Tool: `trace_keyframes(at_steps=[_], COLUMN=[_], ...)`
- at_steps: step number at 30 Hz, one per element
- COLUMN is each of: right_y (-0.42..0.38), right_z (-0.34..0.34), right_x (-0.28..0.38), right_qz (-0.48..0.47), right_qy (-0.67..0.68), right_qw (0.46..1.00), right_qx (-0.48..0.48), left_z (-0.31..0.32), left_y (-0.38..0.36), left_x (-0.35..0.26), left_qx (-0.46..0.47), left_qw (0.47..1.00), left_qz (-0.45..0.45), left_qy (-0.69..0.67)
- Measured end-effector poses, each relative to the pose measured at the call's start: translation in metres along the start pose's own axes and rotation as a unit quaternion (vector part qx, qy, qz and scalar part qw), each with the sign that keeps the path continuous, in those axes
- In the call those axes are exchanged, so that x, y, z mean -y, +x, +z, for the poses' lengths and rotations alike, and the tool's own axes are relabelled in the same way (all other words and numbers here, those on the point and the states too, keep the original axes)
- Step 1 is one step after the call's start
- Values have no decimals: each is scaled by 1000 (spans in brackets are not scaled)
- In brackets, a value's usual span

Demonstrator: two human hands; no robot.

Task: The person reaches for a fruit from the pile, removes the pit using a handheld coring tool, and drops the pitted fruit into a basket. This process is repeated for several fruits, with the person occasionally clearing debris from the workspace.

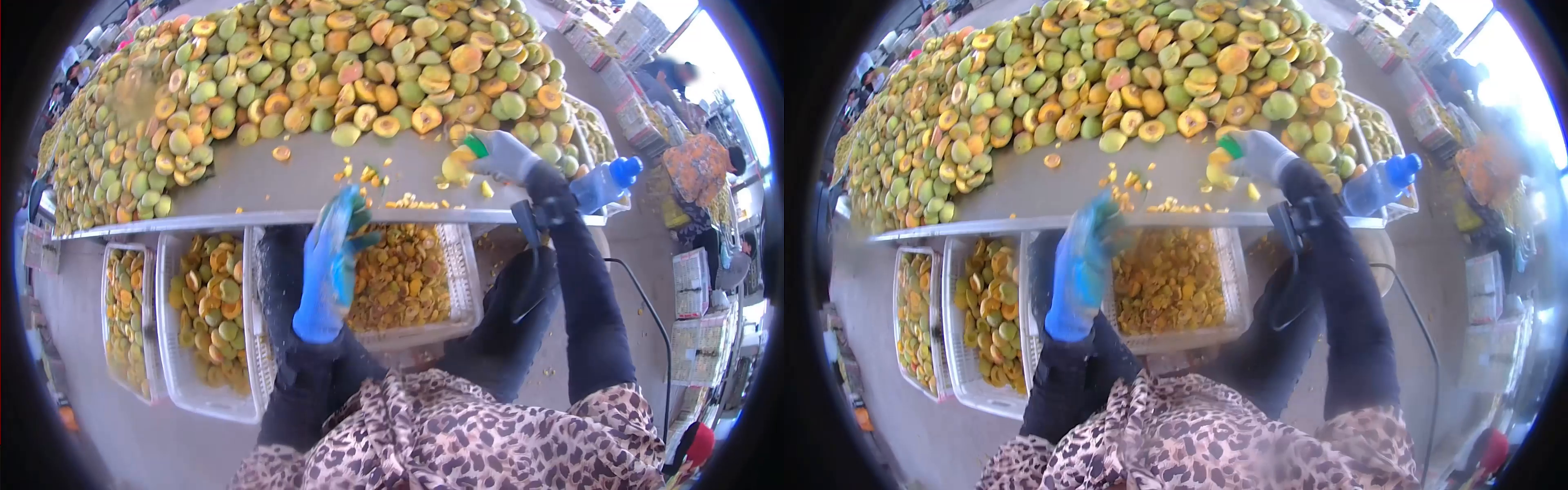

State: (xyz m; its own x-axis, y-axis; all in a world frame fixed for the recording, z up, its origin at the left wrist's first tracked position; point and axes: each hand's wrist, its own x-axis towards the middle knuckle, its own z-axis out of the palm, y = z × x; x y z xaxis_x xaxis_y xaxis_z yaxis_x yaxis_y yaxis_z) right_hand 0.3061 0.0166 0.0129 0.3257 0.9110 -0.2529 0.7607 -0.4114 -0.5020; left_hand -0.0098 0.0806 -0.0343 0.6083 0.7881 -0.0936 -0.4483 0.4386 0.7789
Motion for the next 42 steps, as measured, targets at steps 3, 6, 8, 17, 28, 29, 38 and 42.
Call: trace_keyframes(at_steps=[3,6,8,17,28,29,38,42], right_y=[-52,-85,-103,-153,-175,-173,-192,-191], right_z=[28,52,73,141,133,132,123,109], right_x=[80,110,109,130,137,136,150,140], right_qz=[-198,-203,-194,-172,-162,-169,45,74], right_qy=[117,73,59,119,111,170,598,608], right_qw=[970,968,954,941,970,964,777,730], right_qx=[82,-127,-222,-265,-141,-119,189,302], left_z=[14,31,37,49,26,37,52,37], left_y=[5,7,-4,-52,-49,-58,-61,-54], left_x=[22,29,18,8,11,3,-4,-22], left_qx=[136,52,25,47,152,149,106,220], left_qw=[989,994,978,979,952,954,984,957], left_qz=[7,-99,-152,177,231,232,141,114], left_qy=[-64,-14,-143,85,129,114,-29,153])
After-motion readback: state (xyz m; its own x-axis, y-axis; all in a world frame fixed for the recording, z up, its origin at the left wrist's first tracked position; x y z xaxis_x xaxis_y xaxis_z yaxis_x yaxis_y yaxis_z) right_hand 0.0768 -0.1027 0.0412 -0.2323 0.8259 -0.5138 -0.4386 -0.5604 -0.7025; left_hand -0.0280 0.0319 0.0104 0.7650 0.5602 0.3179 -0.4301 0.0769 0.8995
